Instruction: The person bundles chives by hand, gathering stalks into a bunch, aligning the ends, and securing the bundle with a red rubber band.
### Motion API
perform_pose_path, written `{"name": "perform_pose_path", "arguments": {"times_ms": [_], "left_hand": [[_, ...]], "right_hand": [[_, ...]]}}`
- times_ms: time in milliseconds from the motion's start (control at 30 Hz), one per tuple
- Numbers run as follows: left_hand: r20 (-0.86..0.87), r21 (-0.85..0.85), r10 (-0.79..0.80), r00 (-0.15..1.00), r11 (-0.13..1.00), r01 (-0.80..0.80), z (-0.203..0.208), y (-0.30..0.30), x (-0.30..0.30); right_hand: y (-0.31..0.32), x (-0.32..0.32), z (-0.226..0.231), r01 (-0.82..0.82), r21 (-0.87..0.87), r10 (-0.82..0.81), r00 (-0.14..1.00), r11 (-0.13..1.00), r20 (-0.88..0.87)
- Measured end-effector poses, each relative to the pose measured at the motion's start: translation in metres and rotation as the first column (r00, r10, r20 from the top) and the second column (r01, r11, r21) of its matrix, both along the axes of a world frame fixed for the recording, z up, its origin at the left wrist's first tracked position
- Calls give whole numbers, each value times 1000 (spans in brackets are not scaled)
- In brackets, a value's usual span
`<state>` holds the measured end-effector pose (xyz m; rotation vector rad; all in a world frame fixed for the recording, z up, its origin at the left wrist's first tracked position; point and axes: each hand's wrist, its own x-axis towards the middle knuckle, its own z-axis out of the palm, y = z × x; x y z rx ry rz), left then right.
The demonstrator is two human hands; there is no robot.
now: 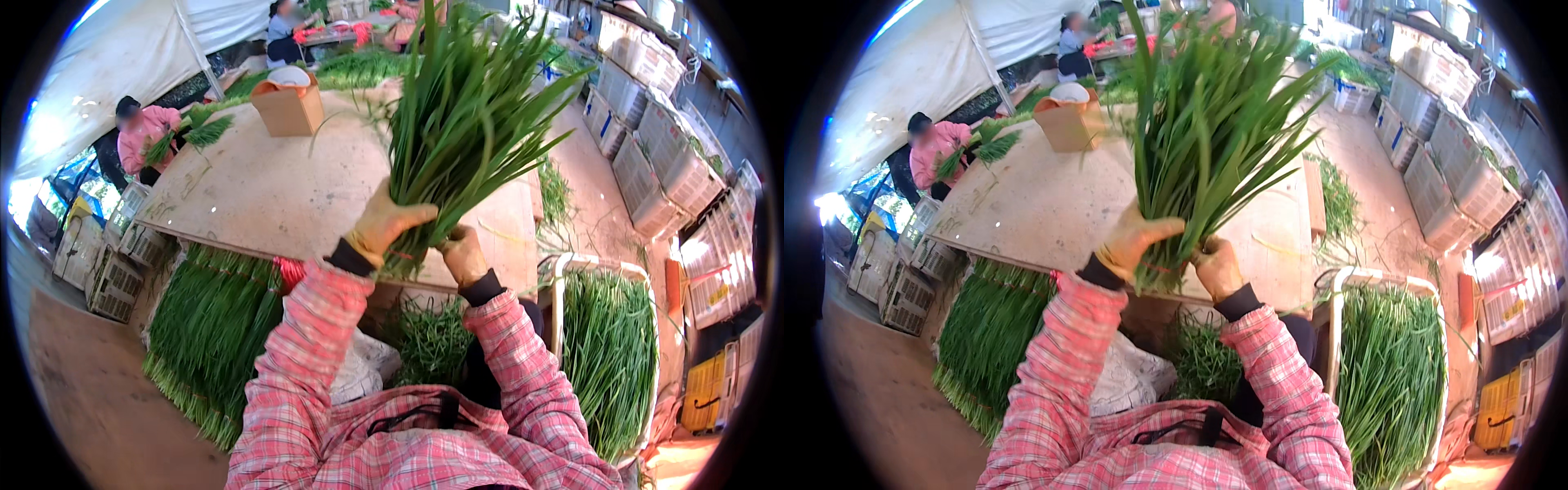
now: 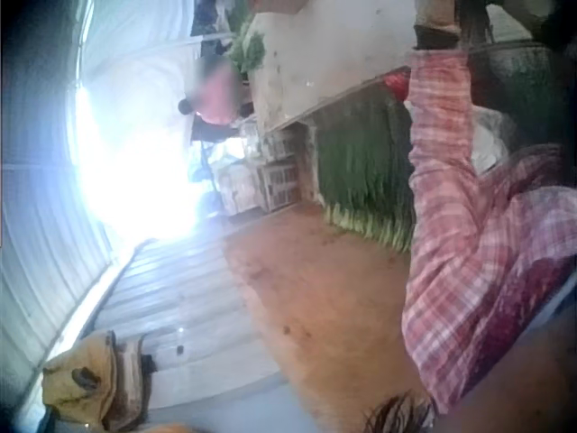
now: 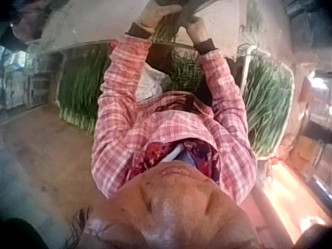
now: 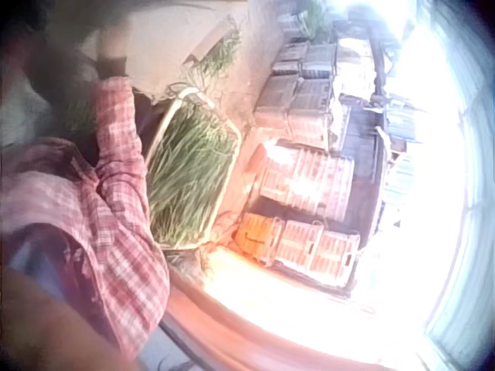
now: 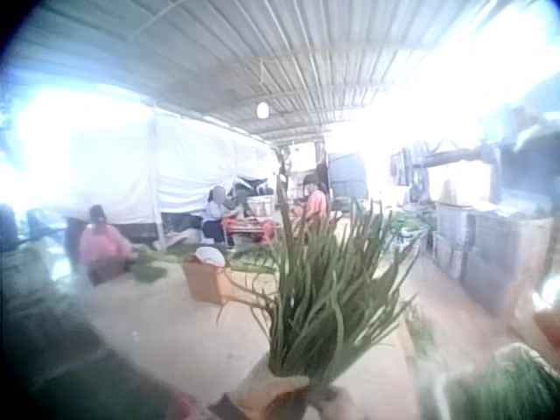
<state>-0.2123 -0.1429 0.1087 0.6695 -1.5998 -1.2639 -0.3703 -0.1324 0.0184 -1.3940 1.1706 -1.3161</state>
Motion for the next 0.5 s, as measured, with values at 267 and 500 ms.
{"name": "perform_pose_path", "arguments": {"times_ms": [267, 500], "left_hand": [[804, -223, 278, 526, 961, -166, -97, -12, 32], [915, -51, 135, 379, 973, -223, -137, -12, 27]], "right_hand": [[9, 4, -78, -227, 351, -64, 754, 909, 654], [19, -11, -99, -147, 479, -51, 925, 865, 376]]}}
